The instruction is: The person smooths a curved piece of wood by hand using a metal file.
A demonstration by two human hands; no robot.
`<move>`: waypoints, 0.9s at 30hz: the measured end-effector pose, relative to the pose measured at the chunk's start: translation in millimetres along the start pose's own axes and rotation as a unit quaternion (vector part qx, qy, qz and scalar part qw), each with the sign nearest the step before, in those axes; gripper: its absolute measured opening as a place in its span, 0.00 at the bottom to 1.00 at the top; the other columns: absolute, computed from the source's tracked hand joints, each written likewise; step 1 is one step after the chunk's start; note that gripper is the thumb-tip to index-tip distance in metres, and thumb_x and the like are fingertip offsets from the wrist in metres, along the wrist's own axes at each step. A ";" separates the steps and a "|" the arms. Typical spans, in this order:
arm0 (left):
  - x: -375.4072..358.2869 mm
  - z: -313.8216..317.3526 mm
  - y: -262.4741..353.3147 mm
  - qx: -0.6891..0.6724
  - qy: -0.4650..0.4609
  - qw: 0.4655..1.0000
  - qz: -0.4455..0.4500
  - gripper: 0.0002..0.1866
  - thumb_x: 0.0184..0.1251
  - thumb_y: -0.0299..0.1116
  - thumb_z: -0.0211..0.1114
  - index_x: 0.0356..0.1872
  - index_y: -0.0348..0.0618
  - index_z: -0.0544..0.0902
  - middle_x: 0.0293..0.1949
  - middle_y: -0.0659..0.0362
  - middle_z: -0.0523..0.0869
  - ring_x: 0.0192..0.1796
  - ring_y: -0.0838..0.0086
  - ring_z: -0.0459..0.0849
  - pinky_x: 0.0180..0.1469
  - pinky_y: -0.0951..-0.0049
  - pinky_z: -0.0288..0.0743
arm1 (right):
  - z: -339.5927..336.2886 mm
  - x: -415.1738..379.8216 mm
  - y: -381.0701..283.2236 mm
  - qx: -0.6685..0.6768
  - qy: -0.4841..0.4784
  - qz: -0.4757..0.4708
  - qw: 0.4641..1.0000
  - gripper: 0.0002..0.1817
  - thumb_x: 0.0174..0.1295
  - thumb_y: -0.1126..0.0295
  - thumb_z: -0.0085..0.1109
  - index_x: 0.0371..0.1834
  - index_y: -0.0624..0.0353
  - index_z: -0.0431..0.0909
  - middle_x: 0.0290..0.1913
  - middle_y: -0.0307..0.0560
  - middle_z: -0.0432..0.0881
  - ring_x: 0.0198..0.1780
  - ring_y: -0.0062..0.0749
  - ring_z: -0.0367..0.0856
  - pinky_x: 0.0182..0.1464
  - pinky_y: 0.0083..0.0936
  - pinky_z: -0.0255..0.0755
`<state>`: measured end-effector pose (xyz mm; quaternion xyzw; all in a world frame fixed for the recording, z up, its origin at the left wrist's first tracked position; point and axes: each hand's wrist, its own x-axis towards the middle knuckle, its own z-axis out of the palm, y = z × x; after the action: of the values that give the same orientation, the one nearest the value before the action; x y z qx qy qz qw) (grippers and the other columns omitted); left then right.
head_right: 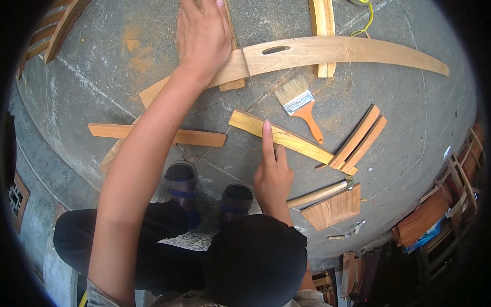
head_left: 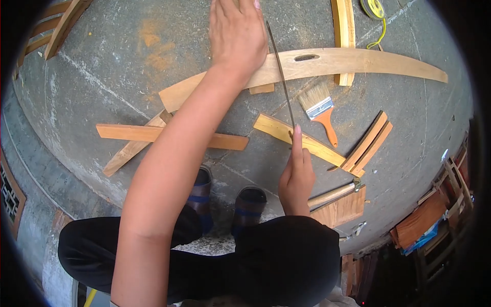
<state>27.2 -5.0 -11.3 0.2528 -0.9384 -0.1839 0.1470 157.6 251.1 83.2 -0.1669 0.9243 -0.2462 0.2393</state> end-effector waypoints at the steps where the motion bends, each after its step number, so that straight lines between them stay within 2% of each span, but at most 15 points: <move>1: 1.4 1.3 -0.6 0.012 -0.009 1.000 -0.002 0.31 0.87 0.34 0.49 0.82 0.27 0.60 0.79 0.30 0.63 0.79 0.38 0.67 0.83 0.48 0.59 | -1.4 6.2 -3.5 0.004 -0.011 0.010 1.000 0.37 0.75 0.86 0.49 0.87 0.54 0.63 0.42 0.57 0.80 0.39 0.53 0.82 0.43 0.38 0.77; 7: 4.1 0.8 0.3 0.021 -0.032 0.999 -0.005 0.32 0.86 0.34 0.49 0.83 0.26 0.58 0.80 0.28 0.62 0.80 0.37 0.65 0.84 0.46 0.58 | 20.0 -33.7 17.4 -0.016 -0.024 0.019 0.999 0.36 0.76 0.85 0.48 0.88 0.57 0.60 0.42 0.58 0.80 0.41 0.53 0.82 0.46 0.37 0.77; 10: 3.4 -4.4 2.2 0.004 -0.043 0.999 -0.008 0.32 0.86 0.34 0.49 0.83 0.26 0.57 0.80 0.28 0.62 0.81 0.37 0.64 0.84 0.46 0.57 | 16.1 11.7 -5.6 0.005 -0.008 -0.006 1.000 0.36 0.76 0.85 0.48 0.88 0.59 0.60 0.46 0.60 0.82 0.46 0.55 0.84 0.49 0.38 0.79; 13: 4.1 -1.1 1.3 0.023 -0.042 0.999 -0.008 0.33 0.85 0.33 0.49 0.83 0.26 0.56 0.80 0.28 0.61 0.80 0.37 0.64 0.84 0.46 0.57 | 17.7 29.0 -10.4 0.022 -0.033 0.027 0.999 0.36 0.75 0.86 0.47 0.88 0.60 0.59 0.52 0.62 0.84 0.51 0.57 0.86 0.53 0.38 0.80; 16: 3.2 -0.7 -0.8 0.034 -0.047 0.998 0.003 0.33 0.86 0.33 0.48 0.84 0.26 0.55 0.80 0.28 0.60 0.80 0.36 0.64 0.84 0.46 0.57 | 34.1 -20.0 20.0 0.013 -0.006 -0.001 1.000 0.37 0.75 0.86 0.47 0.88 0.59 0.59 0.56 0.64 0.84 0.54 0.57 0.88 0.53 0.39 0.81; 18: 3.1 1.0 -1.5 0.016 -0.034 0.999 -0.003 0.33 0.86 0.33 0.48 0.85 0.27 0.53 0.79 0.28 0.60 0.80 0.35 0.64 0.84 0.46 0.58 | 35.5 -22.2 21.9 0.007 0.005 -0.014 1.000 0.37 0.75 0.86 0.47 0.88 0.58 0.58 0.55 0.63 0.85 0.52 0.58 0.88 0.51 0.39 0.81; 20: 2.7 1.2 0.8 -0.002 -0.026 1.000 0.001 0.33 0.87 0.34 0.47 0.85 0.29 0.52 0.79 0.28 0.60 0.80 0.35 0.64 0.83 0.46 0.60 | 34.6 1.2 10.1 -0.009 0.033 -0.033 0.999 0.39 0.71 0.85 0.50 0.88 0.57 0.60 0.51 0.58 0.83 0.44 0.54 0.86 0.42 0.38 0.80; 22: 3.7 -0.7 0.9 -0.011 -0.020 1.000 0.011 0.34 0.87 0.34 0.47 0.86 0.30 0.52 0.78 0.28 0.61 0.79 0.34 0.65 0.82 0.46 0.61 | 35.8 46.0 -3.6 -0.030 0.070 -0.066 0.995 0.43 0.64 0.83 0.57 0.87 0.54 0.64 0.43 0.49 0.79 0.30 0.45 0.82 0.27 0.36 0.77; 24: 4.4 -2.5 1.8 -0.007 -0.028 1.000 0.003 0.34 0.88 0.34 0.47 0.86 0.31 0.51 0.78 0.28 0.61 0.79 0.34 0.66 0.81 0.45 0.63 | 43.1 39.6 0.1 -0.017 0.085 -0.065 0.994 0.42 0.64 0.82 0.57 0.86 0.55 0.65 0.42 0.49 0.79 0.30 0.44 0.81 0.27 0.35 0.76; 27: 1.4 -2.8 1.3 -0.002 -0.026 1.000 0.006 0.34 0.87 0.33 0.47 0.86 0.31 0.51 0.77 0.28 0.62 0.78 0.34 0.67 0.80 0.45 0.64 | 46.0 -0.3 9.1 -0.020 0.067 -0.036 0.997 0.40 0.65 0.82 0.56 0.85 0.57 0.66 0.40 0.48 0.79 0.31 0.43 0.81 0.33 0.37 0.78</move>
<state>26.6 -5.4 -8.0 0.2416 -0.9432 -0.1915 0.1241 180.3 241.5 43.3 -0.1880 0.9363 -0.2469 0.1643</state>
